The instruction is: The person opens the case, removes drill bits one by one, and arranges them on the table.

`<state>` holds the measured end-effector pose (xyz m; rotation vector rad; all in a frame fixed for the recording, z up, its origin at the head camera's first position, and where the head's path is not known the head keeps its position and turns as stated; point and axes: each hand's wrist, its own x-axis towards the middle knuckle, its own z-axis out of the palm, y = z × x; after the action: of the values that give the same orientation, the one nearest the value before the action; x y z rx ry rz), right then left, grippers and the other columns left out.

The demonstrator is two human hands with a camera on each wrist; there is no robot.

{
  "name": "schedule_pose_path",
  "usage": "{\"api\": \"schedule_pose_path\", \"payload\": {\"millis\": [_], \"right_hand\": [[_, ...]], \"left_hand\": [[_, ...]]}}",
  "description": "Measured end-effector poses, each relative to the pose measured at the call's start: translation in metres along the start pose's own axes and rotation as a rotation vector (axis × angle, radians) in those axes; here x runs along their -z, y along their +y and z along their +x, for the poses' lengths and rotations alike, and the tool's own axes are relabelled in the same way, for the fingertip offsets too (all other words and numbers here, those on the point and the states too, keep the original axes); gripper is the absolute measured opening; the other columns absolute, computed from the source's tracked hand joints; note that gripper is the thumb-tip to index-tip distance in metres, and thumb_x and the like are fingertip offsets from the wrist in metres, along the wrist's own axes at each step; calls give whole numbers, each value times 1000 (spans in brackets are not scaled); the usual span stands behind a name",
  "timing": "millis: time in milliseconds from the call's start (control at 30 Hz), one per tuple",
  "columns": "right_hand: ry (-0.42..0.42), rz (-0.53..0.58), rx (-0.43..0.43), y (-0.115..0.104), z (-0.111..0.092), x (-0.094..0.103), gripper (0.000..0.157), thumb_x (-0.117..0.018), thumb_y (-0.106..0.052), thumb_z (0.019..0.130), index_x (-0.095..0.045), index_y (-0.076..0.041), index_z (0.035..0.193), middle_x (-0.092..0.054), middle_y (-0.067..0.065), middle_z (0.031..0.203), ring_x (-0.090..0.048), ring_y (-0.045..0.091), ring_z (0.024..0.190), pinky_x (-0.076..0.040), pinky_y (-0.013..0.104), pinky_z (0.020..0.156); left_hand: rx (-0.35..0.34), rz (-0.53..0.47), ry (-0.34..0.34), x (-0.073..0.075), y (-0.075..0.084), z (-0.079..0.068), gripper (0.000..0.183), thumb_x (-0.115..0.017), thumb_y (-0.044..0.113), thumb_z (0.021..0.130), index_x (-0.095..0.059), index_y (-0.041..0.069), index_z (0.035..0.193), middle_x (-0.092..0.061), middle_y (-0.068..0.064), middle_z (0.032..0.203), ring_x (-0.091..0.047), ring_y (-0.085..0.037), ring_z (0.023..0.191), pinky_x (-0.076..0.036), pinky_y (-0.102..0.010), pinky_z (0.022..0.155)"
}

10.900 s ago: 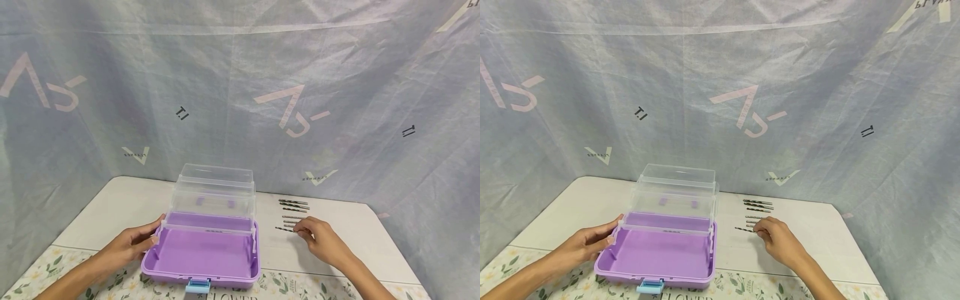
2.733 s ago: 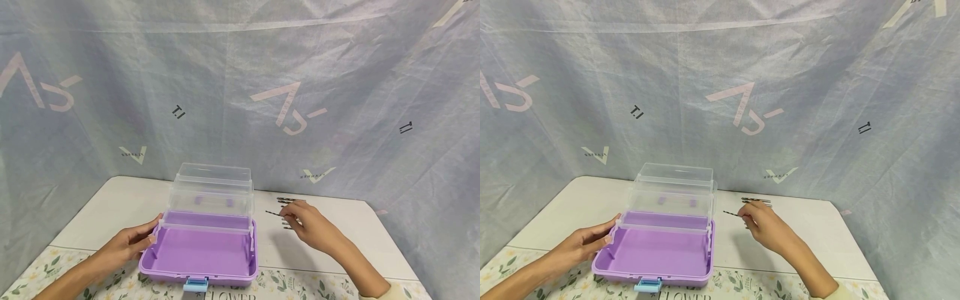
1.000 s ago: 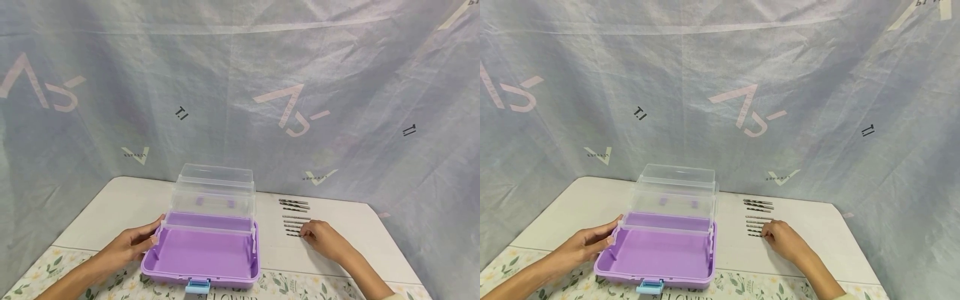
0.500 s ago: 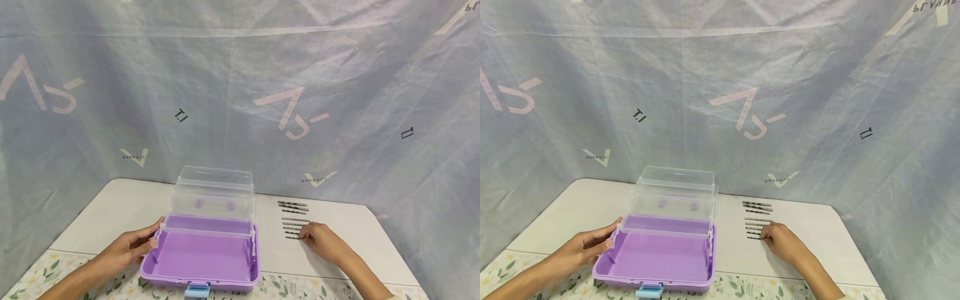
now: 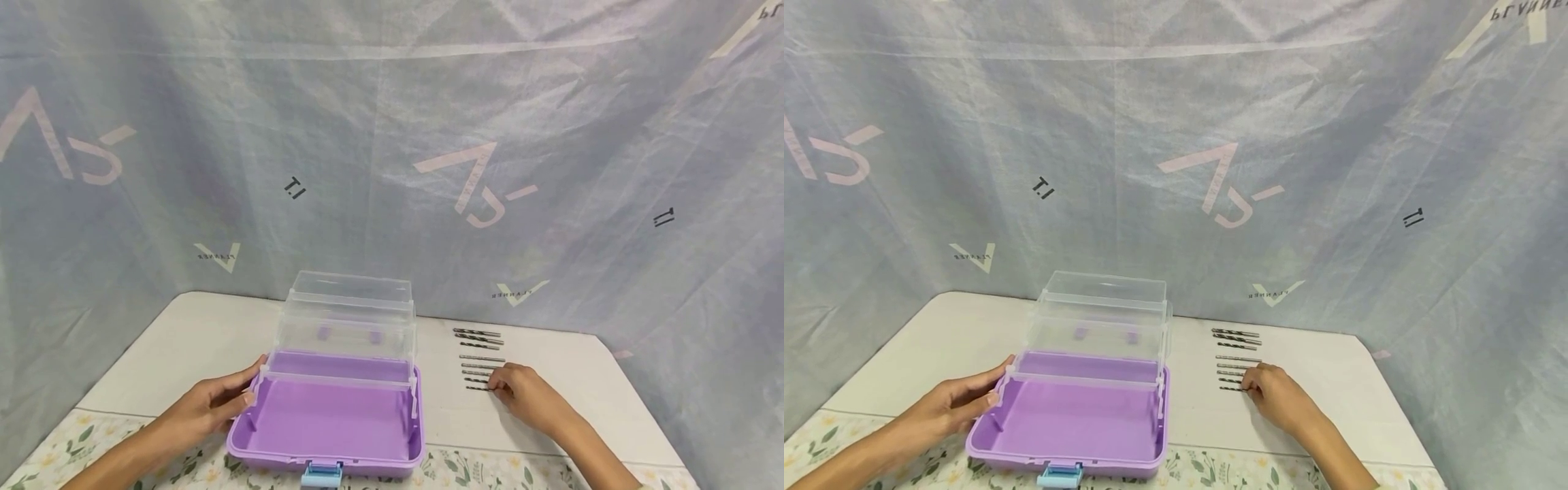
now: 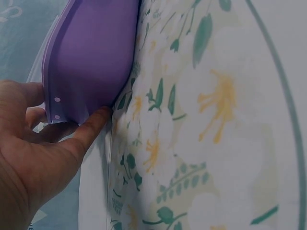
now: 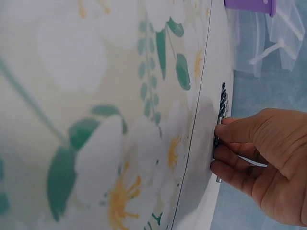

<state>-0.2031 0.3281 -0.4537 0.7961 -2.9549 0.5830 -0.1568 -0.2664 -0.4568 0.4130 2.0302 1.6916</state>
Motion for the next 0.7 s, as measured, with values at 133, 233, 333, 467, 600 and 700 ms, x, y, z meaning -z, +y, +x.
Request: {"api": "schedule_pose_path", "payload": {"millis": [133, 233, 333, 467, 600, 700], "right_hand": [[4, -5, -8, 0, 0, 0, 21, -81, 6, 97, -82, -14, 102, -74, -6, 94, -66, 6, 84, -60, 26, 70], [2, -5, -14, -1, -1, 1, 20, -81, 5, 98, -82, -14, 102, -74, -7, 94, -66, 5, 85, -59, 26, 70], [8, -7, -15, -2, -4, 2, 19, -81, 5, 98, -82, -14, 103, -74, -7, 95, -66, 6, 85, -60, 27, 71], [20, -22, -25, -3, -8, 2, 20, -82, 4, 98, -82, -15, 103, -73, -7, 95, -67, 7, 87, -61, 27, 73], [28, -52, -45, -5, -7, 2, 21, -83, 4, 97, -82, -16, 104, -73, -8, 97, -68, 8, 89, -62, 28, 74], [19, -75, -73, -6, -5, 4, 20, -84, 0, 97, -81, -18, 104, -73, -10, 98, -68, 8, 90, -62, 28, 75]], "left_hand": [[-6, -4, -5, 0, 1, 0, 75, -52, 25, 123, -7, 5, 180, -1, -30, 183, -65, -13, 142, -69, -41, 102], [-15, -10, -16, 1, 1, 2, 74, -51, 25, 123, -7, 4, 179, 2, -28, 184, -65, -5, 139, -69, -41, 102], [-25, -9, -24, 1, 0, 4, 74, -50, 23, 123, -6, 4, 179, 2, -29, 184, -65, 1, 136, -69, -40, 103], [-46, 20, -25, 0, -2, 5, 73, -51, 21, 123, -8, 3, 179, -1, -35, 182, -61, 5, 136, -68, -38, 104], [-83, 90, 4, -1, -1, 6, 72, -54, 20, 122, -15, 0, 178, -7, -35, 182, -54, 16, 135, -65, -29, 106], [-122, 130, 19, 0, 1, 6, 70, -56, 19, 121, -21, -2, 177, -11, -33, 182, -54, 19, 135, -65, -27, 106]]}}
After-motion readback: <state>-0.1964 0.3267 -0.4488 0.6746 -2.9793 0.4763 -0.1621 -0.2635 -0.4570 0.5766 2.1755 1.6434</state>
